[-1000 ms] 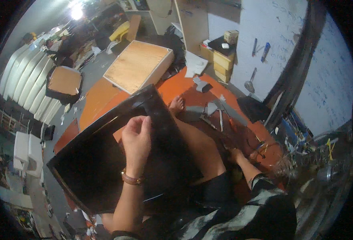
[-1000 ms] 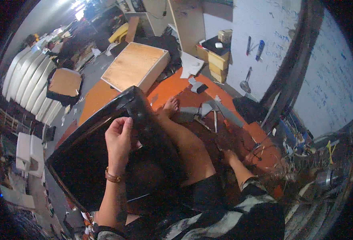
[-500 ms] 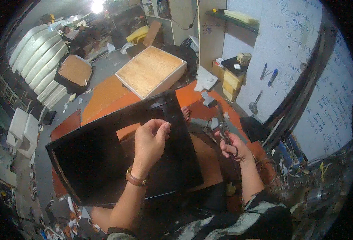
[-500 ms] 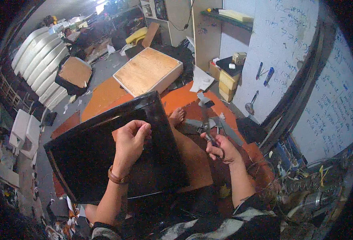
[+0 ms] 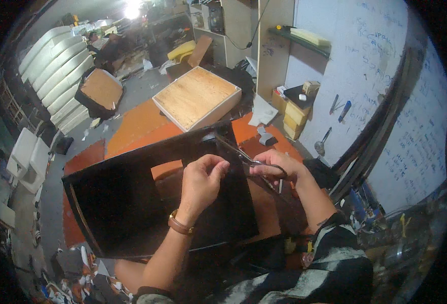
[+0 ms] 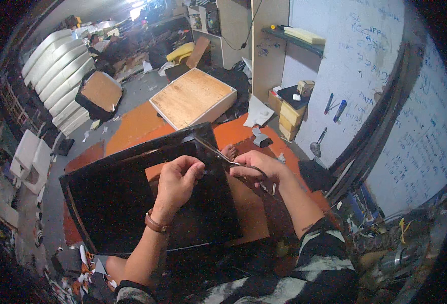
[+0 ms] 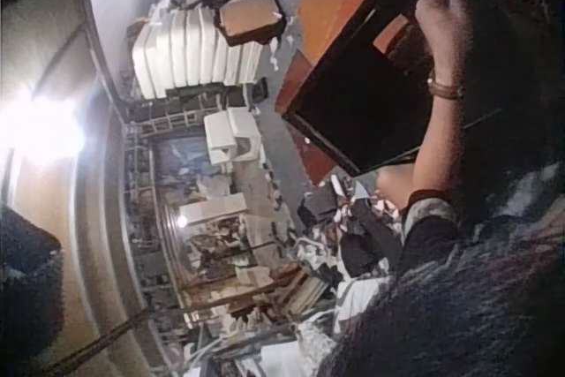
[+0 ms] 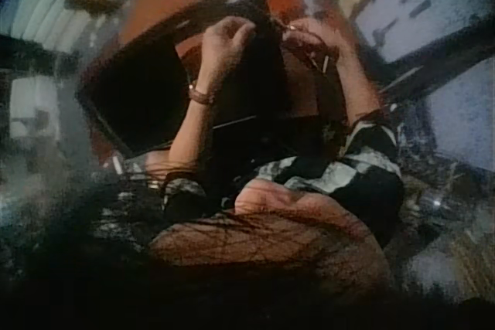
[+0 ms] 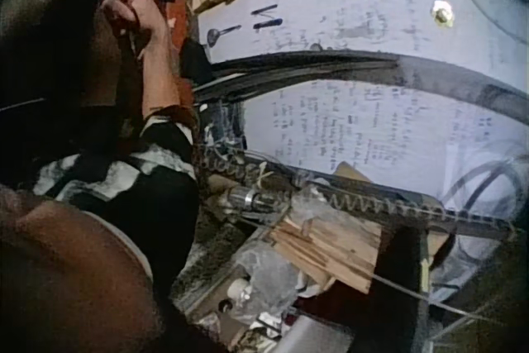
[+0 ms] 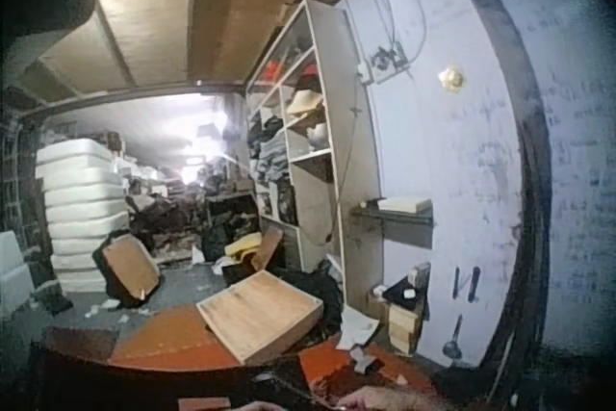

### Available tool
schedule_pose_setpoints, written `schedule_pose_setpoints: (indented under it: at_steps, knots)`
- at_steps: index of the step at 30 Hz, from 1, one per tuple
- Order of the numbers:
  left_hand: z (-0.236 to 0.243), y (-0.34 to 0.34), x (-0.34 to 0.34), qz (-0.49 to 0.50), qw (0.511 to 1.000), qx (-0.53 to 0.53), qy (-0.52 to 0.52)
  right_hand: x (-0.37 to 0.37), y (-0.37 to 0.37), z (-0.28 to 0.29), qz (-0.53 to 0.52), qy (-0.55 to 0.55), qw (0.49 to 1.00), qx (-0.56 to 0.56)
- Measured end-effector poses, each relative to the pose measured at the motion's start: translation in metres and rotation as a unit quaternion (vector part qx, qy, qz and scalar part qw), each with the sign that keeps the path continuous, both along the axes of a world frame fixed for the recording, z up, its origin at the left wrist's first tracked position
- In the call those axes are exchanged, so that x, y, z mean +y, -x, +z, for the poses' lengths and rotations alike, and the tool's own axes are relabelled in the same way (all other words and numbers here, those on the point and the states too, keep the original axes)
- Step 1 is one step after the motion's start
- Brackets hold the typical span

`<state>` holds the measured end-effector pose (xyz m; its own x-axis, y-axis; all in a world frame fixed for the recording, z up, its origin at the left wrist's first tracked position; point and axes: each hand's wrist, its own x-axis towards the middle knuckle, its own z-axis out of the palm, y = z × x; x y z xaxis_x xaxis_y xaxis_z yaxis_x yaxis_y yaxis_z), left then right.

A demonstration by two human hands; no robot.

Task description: The person is upholstering a rectangular box with black material. They cut the material with shears, position it over the box edges, and secure it using a staple gun. The person repeatedly adjusts and staples the material along the sides of the box.

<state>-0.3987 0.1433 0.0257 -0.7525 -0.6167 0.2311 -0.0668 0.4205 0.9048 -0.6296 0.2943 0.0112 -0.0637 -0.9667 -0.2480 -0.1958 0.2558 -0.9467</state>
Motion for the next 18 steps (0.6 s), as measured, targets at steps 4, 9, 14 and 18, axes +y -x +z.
schedule_pose_setpoints:
  at_steps: [4,9,14,18]
  knots:
    - [0.011,-0.047,-0.008,0.035,0.998,-0.002,0.052,0.031,0.008,-0.039,-0.140,0.073,0.987,-0.009]
    - [0.008,-0.167,-0.084,0.358,0.929,0.089,0.027,0.122,0.028,-0.159,-0.392,-0.035,0.916,0.074]
    - [-0.052,-0.258,-0.107,0.476,0.877,0.054,-0.032,0.270,0.034,-0.345,-0.426,-0.235,0.826,0.286]
    - [-0.105,-0.281,-0.063,0.436,0.894,-0.048,0.091,0.296,-0.066,-0.383,-0.190,-0.312,0.809,0.460]
